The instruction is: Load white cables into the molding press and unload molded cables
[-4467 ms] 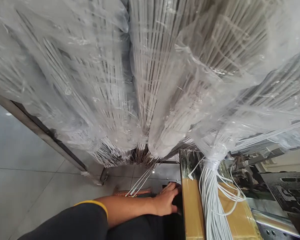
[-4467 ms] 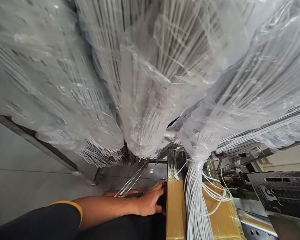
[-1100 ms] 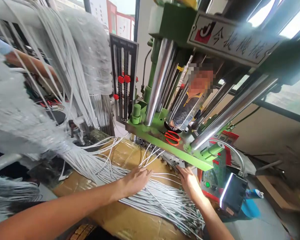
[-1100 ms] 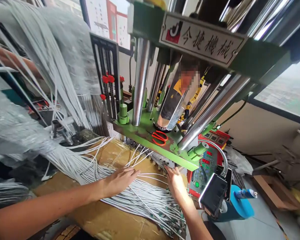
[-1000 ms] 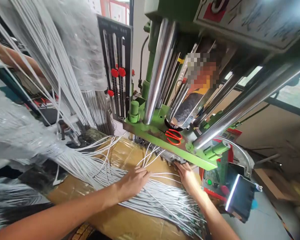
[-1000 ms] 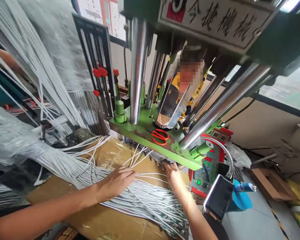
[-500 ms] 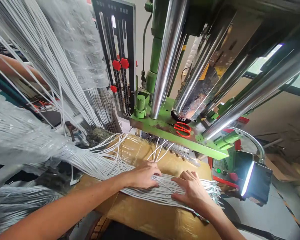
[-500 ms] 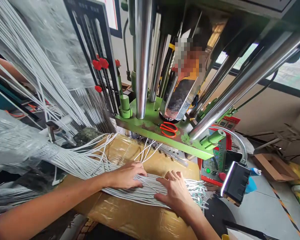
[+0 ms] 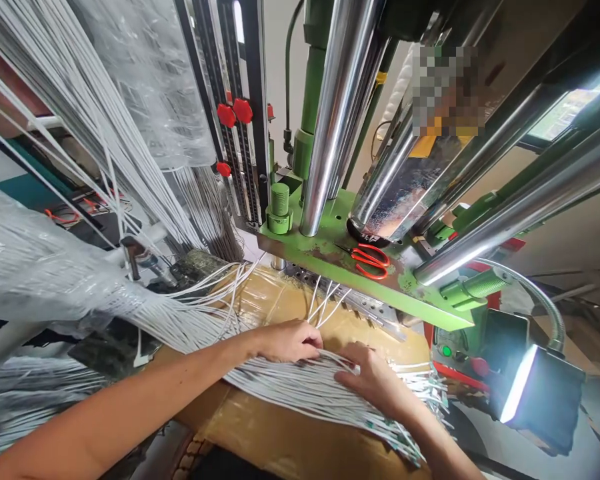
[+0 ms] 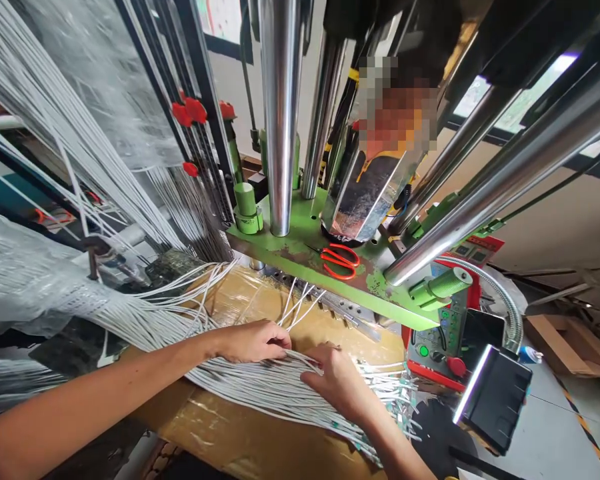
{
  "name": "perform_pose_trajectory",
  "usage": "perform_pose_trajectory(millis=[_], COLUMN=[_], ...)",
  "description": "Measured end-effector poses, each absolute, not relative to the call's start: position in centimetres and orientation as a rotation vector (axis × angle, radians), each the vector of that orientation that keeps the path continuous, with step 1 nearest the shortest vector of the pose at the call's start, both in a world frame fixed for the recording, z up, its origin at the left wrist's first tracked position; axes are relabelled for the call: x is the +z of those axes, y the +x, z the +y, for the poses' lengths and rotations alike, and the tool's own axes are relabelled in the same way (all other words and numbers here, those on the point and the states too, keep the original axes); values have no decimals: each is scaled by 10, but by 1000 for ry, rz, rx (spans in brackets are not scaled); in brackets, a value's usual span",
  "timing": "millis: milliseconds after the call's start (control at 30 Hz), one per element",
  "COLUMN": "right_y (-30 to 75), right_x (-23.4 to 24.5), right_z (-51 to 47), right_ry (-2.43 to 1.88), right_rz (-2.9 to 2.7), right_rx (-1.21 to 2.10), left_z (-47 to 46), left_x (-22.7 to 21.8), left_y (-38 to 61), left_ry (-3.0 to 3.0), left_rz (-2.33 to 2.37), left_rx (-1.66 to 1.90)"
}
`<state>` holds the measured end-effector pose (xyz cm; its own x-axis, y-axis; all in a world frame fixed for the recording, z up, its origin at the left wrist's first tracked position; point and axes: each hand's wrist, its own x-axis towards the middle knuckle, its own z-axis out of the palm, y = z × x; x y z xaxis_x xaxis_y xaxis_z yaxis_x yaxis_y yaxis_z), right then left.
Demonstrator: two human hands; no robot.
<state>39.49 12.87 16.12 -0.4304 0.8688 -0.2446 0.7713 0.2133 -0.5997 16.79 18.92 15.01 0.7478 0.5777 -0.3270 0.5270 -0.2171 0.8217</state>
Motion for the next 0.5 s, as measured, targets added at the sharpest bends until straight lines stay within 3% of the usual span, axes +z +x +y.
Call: perform_pose_trajectory(millis=[233, 500], right_y=[391, 435], right_x=[167, 176], right_z=[136, 91], right_ry=[-1451, -1219], right_rz=[-2216, -2702], right_rx=[1091, 27], left_z=[174, 110], left_x=[168, 195], left_y=[184, 148], left_ry=[2288, 2262], left_rz=[815, 867], left_rx=[184, 176])
